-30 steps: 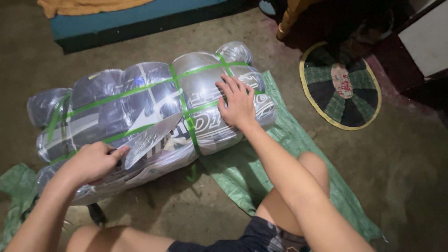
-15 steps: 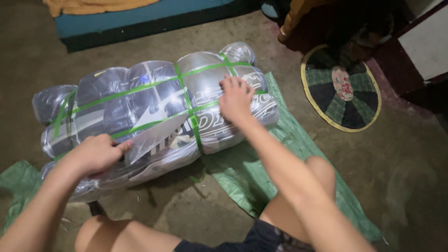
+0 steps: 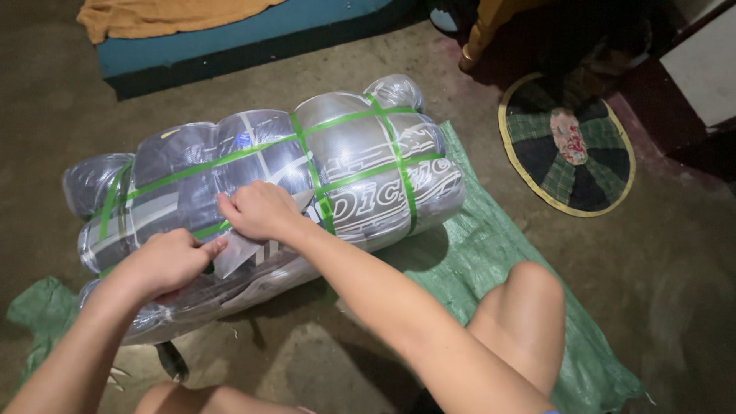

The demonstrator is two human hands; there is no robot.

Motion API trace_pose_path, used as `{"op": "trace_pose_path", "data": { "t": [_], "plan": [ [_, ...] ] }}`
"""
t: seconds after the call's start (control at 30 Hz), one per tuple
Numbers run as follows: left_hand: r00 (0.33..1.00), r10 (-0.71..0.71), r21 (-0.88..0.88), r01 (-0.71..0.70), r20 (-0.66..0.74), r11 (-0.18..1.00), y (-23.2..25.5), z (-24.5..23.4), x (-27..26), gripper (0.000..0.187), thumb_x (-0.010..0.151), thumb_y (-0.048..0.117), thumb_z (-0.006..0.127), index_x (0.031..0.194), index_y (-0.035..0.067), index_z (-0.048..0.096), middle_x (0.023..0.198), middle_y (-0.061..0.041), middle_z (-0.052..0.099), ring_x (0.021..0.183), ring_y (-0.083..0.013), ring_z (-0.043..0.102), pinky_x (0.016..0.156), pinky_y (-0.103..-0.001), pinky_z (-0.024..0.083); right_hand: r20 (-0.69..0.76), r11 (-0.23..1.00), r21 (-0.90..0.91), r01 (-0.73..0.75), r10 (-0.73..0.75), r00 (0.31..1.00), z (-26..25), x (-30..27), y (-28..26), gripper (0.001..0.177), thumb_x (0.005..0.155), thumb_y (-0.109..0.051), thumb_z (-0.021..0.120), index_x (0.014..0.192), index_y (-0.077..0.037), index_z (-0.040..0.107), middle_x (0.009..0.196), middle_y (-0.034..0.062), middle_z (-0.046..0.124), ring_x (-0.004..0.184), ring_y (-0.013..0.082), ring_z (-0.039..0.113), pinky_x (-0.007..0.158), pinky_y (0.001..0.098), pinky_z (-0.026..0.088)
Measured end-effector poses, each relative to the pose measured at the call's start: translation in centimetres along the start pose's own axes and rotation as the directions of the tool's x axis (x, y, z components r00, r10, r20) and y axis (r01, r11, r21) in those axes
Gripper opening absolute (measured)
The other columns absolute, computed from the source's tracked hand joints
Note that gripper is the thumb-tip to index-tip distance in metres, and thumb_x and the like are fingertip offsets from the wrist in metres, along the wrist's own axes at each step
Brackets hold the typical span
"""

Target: The person cuts through green plastic strapping and clear plastic wrap on a large bundle using scissors and then a knife, eventually pulling the wrap open by hand.

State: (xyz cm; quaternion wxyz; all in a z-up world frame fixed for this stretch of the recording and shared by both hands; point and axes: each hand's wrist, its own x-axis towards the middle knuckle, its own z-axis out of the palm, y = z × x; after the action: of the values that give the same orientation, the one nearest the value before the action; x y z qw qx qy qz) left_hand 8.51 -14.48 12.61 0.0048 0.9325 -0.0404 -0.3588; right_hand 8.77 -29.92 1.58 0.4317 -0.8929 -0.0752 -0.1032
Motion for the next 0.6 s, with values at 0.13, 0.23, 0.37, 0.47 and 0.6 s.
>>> {"op": "trace_pose_path", "data": {
  "t": [0.13, 0.23, 0.37, 0.47, 0.6],
  "plan": [
    [1.0, -0.015, 0.004, 0.015, 0.008, 1.0, 0.2, -0.4, 0.1, 0.081, 0.096, 0.059, 0.05, 0.059, -0.01, 0.069, 0.048, -0.021, 0.064, 0.049, -0.0357, 0.071, 0.061, -0.05, 0.059, 0.001, 0.996, 0.019, -0.087, 0.087, 0.996, 0.1, 0.0, -0.2, 0.053, 0.097, -0.043, 0.051, 0.067, -0.007, 0.075, 0.067, 0.0232, 0.067, 0.069, 0.0441, 0.068, 0.069, 0.0539, 0.054],
    [1.0, 0.011, 0.067, -0.011, -0.001, 0.998, 0.6, -1.0, 0.1, 0.087, 0.097, 0.06, 0.048, 0.058, -0.013, 0.073, 0.047, -0.023, 0.066, 0.049, -0.0351, 0.073, 0.062, -0.046, 0.06, -0.019, 0.992, 0.041, -0.122, 0.123, 0.992, -0.2, -0.1, -0.3, 0.053, 0.096, -0.043, 0.05, 0.067, -0.007, 0.075, 0.067, 0.023, 0.068, 0.07, 0.0441, 0.068, 0.069, 0.054, 0.054],
    [1.0, -0.027, 0.049, 0.026, 0.012, 0.998, 1.3, -1.7, -0.6, 0.082, 0.096, 0.059, 0.051, 0.06, -0.012, 0.07, 0.05, -0.023, 0.065, 0.051, -0.0361, 0.073, 0.059, -0.049, 0.06, -0.049, 0.985, 0.081, -0.153, 0.157, 0.986, -0.4, -0.3, -0.7, 0.051, 0.097, -0.043, 0.05, 0.069, -0.009, 0.076, 0.068, 0.0223, 0.068, 0.07, 0.0437, 0.069, 0.07, 0.0536, 0.054],
    [1.0, -0.03, 0.071, 0.03, -0.009, 0.997, 1.4, -1.8, -0.7, 0.081, 0.095, 0.058, 0.051, 0.058, -0.011, 0.07, 0.05, -0.024, 0.066, 0.049, -0.0361, 0.072, 0.059, -0.048, 0.059, -0.02, 0.987, 0.07, -0.143, 0.144, 0.989, -0.4, -0.2, -0.5, 0.054, 0.097, -0.044, 0.049, 0.066, -0.008, 0.075, 0.068, 0.0222, 0.068, 0.071, 0.0433, 0.069, 0.07, 0.0534, 0.054],
    [0.999, -0.046, 0.067, 0.045, 0.006, 0.997, 1.6, -1.6, -0.5, 0.085, 0.097, 0.058, 0.051, 0.056, -0.014, 0.068, 0.05, -0.024, 0.066, 0.046, -0.0359, 0.071, 0.055, -0.048, 0.06, -0.017, 0.986, 0.071, -0.151, 0.153, 0.988, 0.0, 0.1, -0.1, 0.054, 0.096, -0.045, 0.05, 0.066, -0.007, 0.074, 0.068, 0.0225, 0.068, 0.071, 0.0438, 0.069, 0.069, 0.0536, 0.054]
  ]
}}
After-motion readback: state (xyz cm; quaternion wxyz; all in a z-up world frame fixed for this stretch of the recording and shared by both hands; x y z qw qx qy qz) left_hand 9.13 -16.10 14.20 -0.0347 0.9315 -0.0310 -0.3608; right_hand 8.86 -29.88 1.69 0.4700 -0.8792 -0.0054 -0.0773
